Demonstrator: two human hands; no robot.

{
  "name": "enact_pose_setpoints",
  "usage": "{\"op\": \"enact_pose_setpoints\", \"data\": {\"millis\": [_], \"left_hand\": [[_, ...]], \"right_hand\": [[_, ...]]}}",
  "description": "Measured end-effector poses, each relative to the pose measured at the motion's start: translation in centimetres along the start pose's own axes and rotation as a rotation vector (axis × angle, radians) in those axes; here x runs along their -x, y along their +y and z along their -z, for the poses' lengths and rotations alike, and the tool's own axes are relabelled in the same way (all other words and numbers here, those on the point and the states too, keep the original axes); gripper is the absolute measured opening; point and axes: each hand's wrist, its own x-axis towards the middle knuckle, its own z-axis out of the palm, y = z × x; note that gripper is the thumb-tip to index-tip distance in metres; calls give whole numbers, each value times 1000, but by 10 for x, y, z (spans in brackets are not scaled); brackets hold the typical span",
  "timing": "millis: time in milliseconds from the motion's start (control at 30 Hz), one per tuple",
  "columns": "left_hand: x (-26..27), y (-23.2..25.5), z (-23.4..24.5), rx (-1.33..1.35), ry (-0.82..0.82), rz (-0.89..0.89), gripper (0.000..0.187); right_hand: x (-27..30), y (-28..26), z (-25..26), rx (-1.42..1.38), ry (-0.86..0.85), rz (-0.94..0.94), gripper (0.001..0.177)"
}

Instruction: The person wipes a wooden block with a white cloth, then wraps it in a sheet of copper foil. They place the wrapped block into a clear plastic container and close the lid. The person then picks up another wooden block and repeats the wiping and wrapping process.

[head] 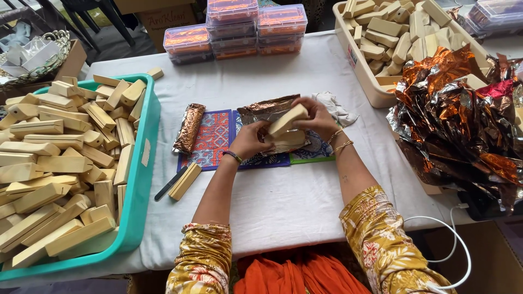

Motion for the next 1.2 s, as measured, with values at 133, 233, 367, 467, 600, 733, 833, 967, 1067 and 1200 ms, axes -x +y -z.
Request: {"op": "enact_pose_setpoints", "data": {"millis": [133, 233, 367, 467, 600, 733, 833, 967, 1067, 1200], "left_hand": [[6, 17, 7, -17, -6, 42, 73], [6, 19, 9, 13, -23, 69, 82], [2, 6, 4, 47, -43, 72, 79], [-1, -6, 0, 67, -52, 53, 63], [0, -6, 1, 54, -57, 34, 49], [-3, -10, -1, -7, -37, 25, 48], [-3, -11, 0, -33, 0, -5, 44], [-1, -16, 7, -19, 52, 19, 43], [-2, -21, 11, -27, 78, 52, 44], [-3, -22, 13, -51, 80, 93, 42]], "right_hand": [[3, -20, -13, -200, 71, 181, 50], [-4, -14, -18, -68, 50, 253, 41], [-6, -10, -39, 541, -92, 191, 38], [-3, -23, -44, 637, -163, 116, 49], [2, -21, -22, 625, -201, -13, 66], [3, -11, -9, 676, -177, -131, 63], [5, -13, -11, 658, -157, -200, 62], [4, -10, -12, 611, -149, -196, 65], [2, -6, -10, 559, -125, -200, 65], [0, 10, 0, 456, -91, -202, 59]]}}
